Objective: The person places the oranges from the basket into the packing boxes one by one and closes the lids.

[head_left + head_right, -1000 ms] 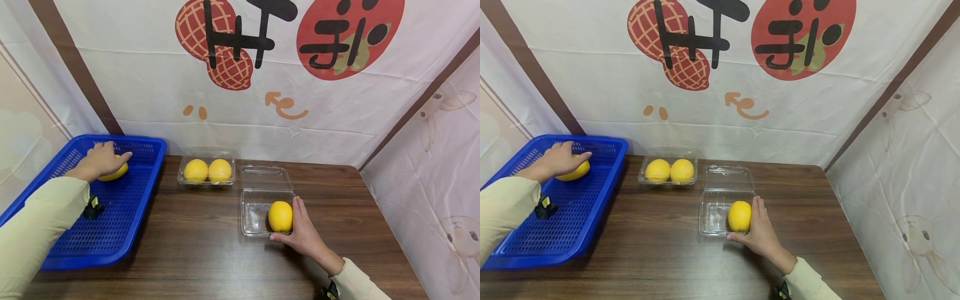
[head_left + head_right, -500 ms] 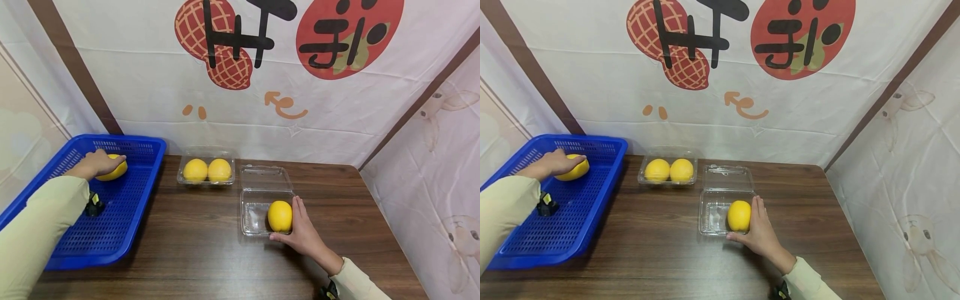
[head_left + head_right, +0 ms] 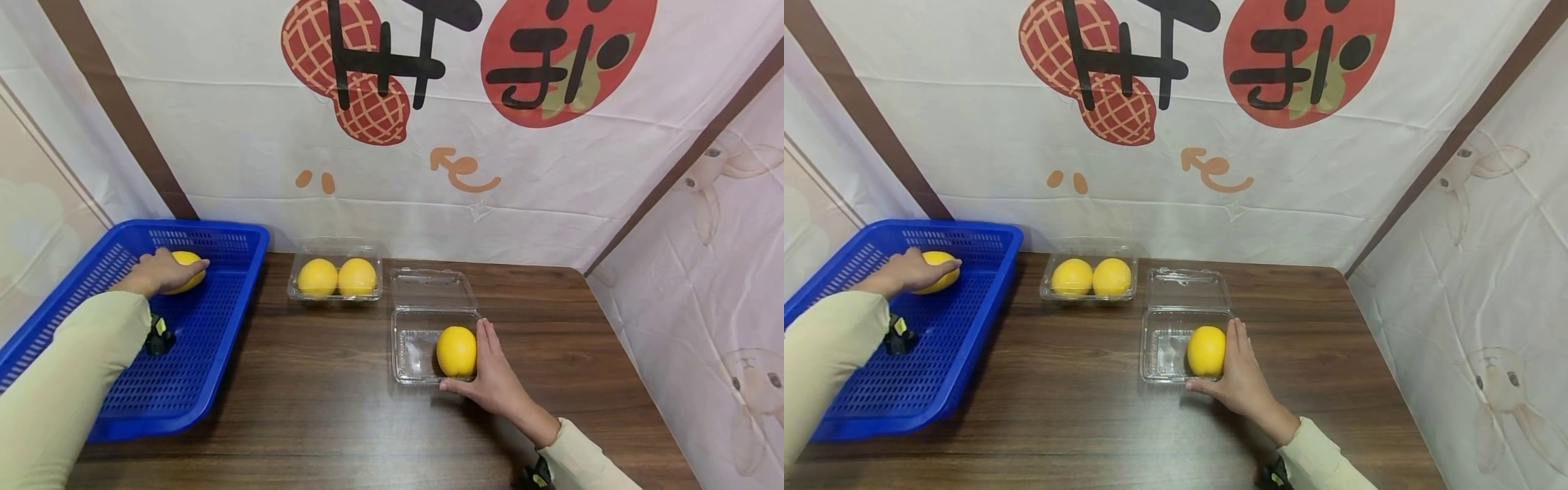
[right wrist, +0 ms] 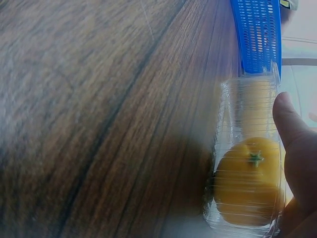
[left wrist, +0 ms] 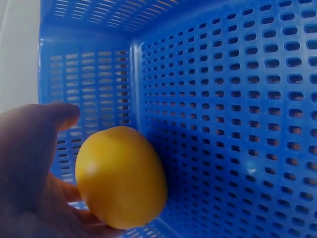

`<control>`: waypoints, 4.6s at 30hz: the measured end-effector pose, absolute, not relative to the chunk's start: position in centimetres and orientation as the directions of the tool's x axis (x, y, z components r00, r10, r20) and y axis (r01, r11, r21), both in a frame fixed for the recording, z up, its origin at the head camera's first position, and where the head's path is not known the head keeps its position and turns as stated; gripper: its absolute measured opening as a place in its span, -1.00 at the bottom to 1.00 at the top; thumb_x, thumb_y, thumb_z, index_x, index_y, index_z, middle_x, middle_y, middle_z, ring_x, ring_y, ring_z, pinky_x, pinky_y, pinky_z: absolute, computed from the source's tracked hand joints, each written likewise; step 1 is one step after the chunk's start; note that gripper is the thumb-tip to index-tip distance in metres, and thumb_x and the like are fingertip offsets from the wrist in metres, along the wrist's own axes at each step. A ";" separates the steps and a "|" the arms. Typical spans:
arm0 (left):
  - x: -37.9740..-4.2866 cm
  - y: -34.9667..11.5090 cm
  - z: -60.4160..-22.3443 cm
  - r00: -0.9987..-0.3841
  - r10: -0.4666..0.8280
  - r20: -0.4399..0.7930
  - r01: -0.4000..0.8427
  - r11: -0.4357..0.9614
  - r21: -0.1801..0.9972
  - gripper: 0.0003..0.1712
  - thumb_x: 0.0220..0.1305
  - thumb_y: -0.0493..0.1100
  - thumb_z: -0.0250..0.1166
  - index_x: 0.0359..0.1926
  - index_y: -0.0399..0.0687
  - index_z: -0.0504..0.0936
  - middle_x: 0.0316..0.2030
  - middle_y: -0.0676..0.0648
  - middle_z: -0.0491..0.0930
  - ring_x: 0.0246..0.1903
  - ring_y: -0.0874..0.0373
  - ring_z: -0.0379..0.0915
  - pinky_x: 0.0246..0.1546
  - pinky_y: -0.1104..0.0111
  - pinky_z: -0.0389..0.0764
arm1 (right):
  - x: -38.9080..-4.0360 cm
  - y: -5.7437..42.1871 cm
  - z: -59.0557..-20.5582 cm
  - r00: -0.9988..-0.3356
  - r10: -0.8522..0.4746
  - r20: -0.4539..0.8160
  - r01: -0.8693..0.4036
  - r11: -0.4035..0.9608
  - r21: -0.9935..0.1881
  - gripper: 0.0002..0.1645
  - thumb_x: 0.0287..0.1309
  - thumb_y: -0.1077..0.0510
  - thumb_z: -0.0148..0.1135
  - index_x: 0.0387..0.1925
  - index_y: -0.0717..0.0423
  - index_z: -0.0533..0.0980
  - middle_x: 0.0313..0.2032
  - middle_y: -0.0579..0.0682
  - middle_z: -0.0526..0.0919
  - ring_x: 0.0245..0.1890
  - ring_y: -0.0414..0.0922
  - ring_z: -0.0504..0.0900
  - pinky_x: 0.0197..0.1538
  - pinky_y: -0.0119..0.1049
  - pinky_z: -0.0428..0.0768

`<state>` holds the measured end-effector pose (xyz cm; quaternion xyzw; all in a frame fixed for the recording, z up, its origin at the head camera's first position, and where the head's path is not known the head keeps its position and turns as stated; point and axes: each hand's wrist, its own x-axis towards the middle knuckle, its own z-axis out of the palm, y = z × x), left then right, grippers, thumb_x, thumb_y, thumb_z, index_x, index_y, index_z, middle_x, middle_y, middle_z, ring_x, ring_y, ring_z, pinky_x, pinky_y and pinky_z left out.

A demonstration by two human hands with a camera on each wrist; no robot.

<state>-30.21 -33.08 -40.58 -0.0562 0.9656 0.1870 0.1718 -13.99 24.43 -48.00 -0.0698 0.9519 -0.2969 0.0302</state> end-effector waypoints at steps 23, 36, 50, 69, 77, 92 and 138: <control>-30.5 -34.1 -43.8 -0.988 -0.104 -0.110 -0.144 0.873 0.466 0.15 0.32 0.33 0.22 0.29 -0.66 -0.01 0.01 -0.71 0.10 0.01 -0.58 0.03 -0.10 -0.36 0.33 | -14.0 24.4 -48.0 -0.988 -0.151 -0.021 -0.113 0.816 -0.567 0.66 -0.15 -0.36 0.60 0.55 0.43 -0.22 0.55 0.42 -0.22 0.52 0.35 -0.04 0.38 0.30 0.24; -30.2 -34.2 -44.7 -0.985 -0.133 -0.108 -0.171 0.830 0.531 0.22 0.24 0.44 0.26 0.35 -0.50 -0.04 0.09 -0.73 0.01 0.04 -0.63 -0.04 -0.13 -0.31 0.25 | -14.0 24.4 -47.9 -0.989 -0.149 -0.023 -0.109 0.812 -0.573 0.66 -0.16 -0.36 0.60 0.55 0.44 -0.22 0.55 0.41 -0.22 0.53 0.34 -0.07 0.39 0.30 0.23; -30.7 -35.0 -45.5 -0.994 -0.097 -0.054 -0.111 0.854 0.508 0.03 0.20 0.18 0.44 0.32 -0.46 0.14 0.10 -0.67 0.09 0.12 -0.61 -0.06 -0.04 -0.32 0.20 | -13.9 24.5 -48.3 -0.989 -0.147 -0.005 -0.118 0.814 -0.569 0.66 -0.17 -0.39 0.59 0.55 0.43 -0.20 0.55 0.40 -0.19 0.52 0.34 -0.03 0.37 0.31 0.24; -30.7 -36.5 -46.8 -0.996 -0.094 -0.010 -0.084 0.830 0.552 0.41 0.13 0.28 0.48 0.43 -0.71 -0.13 0.19 -0.73 0.13 0.11 -0.54 0.17 0.09 -0.35 0.32 | -14.0 24.3 -47.9 -0.989 -0.143 -0.039 -0.094 0.810 -0.579 0.65 -0.15 -0.37 0.59 0.56 0.40 -0.23 0.56 0.38 -0.23 0.53 0.32 -0.05 0.39 0.28 0.23; -30.6 -36.8 -47.0 -0.993 -0.099 -0.064 -0.118 0.814 0.569 0.47 0.14 0.30 0.47 0.47 -0.64 -0.26 0.22 -0.75 0.02 0.15 -0.58 0.07 0.12 -0.40 0.26 | -14.0 24.4 -48.1 -0.988 -0.144 -0.050 -0.089 0.813 -0.575 0.67 -0.14 -0.37 0.58 0.57 0.39 -0.25 0.57 0.36 -0.25 0.53 0.31 -0.03 0.40 0.26 0.24; -30.5 -36.4 -46.9 -0.995 -0.091 -0.029 -0.091 0.813 0.575 0.40 0.19 0.28 0.43 0.46 -0.65 -0.22 0.21 -0.73 0.06 0.13 -0.56 0.11 0.12 -0.37 0.26 | -14.1 24.5 -47.9 -0.988 -0.149 -0.048 -0.096 0.822 -0.562 0.65 -0.12 -0.37 0.58 0.56 0.41 -0.24 0.56 0.40 -0.24 0.52 0.34 0.00 0.38 0.27 0.26; -30.1 -36.8 -44.0 -0.997 0.040 -0.071 -0.006 0.832 0.555 0.34 0.22 0.24 0.43 0.41 -0.71 -0.15 0.15 -0.68 0.16 -0.03 -0.47 0.30 -0.17 -0.13 0.50 | -14.0 24.5 -48.0 -0.989 -0.150 -0.016 -0.115 0.814 -0.569 0.65 -0.15 -0.36 0.59 0.55 0.42 -0.22 0.55 0.42 -0.20 0.51 0.35 0.03 0.36 0.28 0.28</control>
